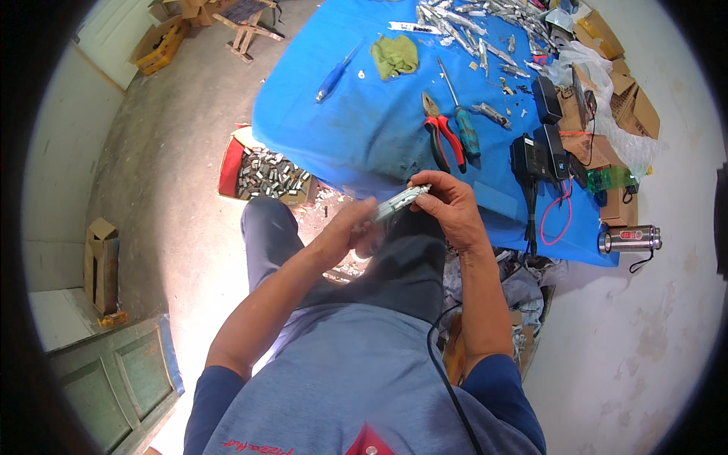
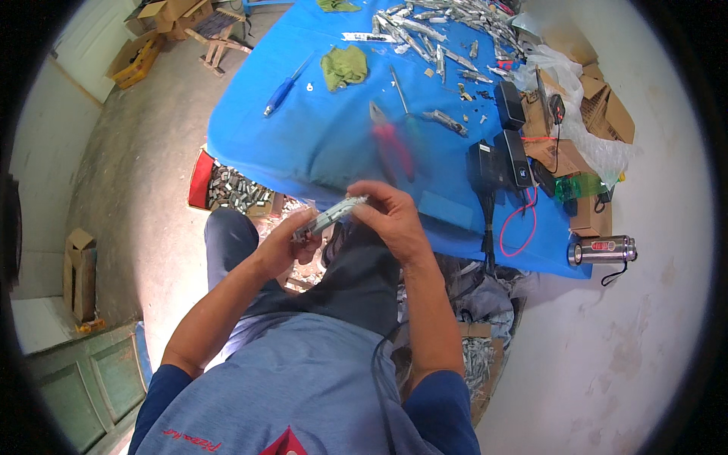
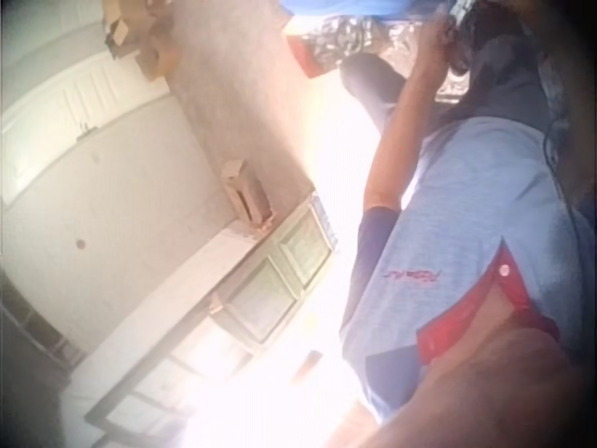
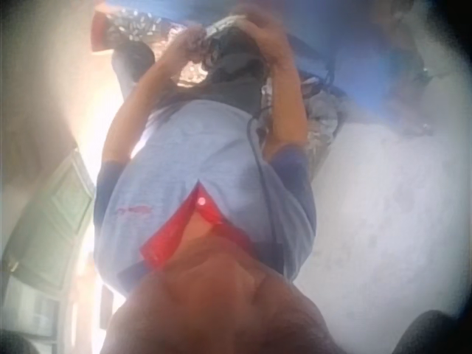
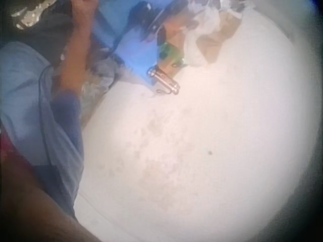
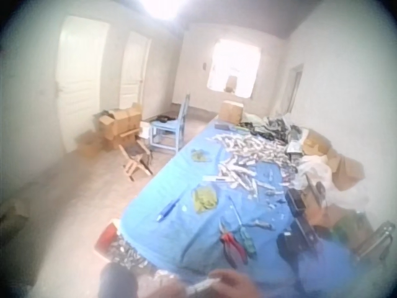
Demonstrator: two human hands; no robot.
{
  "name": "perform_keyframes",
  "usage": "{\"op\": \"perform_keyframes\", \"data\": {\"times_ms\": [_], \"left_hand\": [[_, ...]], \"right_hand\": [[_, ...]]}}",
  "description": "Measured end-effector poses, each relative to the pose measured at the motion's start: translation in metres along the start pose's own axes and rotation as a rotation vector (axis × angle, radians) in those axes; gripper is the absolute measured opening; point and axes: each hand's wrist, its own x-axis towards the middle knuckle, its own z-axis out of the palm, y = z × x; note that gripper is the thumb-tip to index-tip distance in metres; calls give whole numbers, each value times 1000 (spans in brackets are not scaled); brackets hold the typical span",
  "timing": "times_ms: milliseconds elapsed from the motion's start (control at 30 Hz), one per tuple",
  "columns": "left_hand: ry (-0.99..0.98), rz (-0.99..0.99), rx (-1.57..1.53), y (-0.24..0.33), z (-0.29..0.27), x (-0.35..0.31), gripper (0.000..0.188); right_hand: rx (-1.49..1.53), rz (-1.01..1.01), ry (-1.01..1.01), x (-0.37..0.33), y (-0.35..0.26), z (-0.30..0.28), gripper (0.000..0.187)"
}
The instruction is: The person holds a small electronic component by hand and uses a screwdriver and pliers to pry and detach internal metal parts.
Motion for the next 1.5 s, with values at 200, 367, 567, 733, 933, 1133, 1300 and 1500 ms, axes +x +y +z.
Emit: {"op": "perform_keyframes", "data": {"times_ms": [200, 367, 567, 733, 933, 1133, 1300, 1500], "left_hand": [[4, -19, 188, 4, 16, 6, 45], [34, 101, 297, 1, 23, 10, 49], [78, 76, 275, -5, 34, 8, 51], [127, -13, 120, -1, 46, 13, 52], [92, -149, -86, -6, 46, 8, 49], [26, -180, -193, -4, 46, 7, 47], [-4, -186, -259, -9, 47, 5, 49], [-58, -167, -284, -10, 50, 0, 58]], "right_hand": [[121, -5, 16, 5, 3, -7, 35], [288, 27, 110, 6, 1, -2, 43], [318, 45, 212, 3, 8, 2, 37], [291, 141, 243, -3, 11, 13, 31], [176, 227, 285, 1, 12, 25, 30], [74, 251, 278, -1, 10, 31, 35], [37, 217, 282, -3, 13, 32, 38], [239, 299, 178, -4, 18, 22, 29]]}}
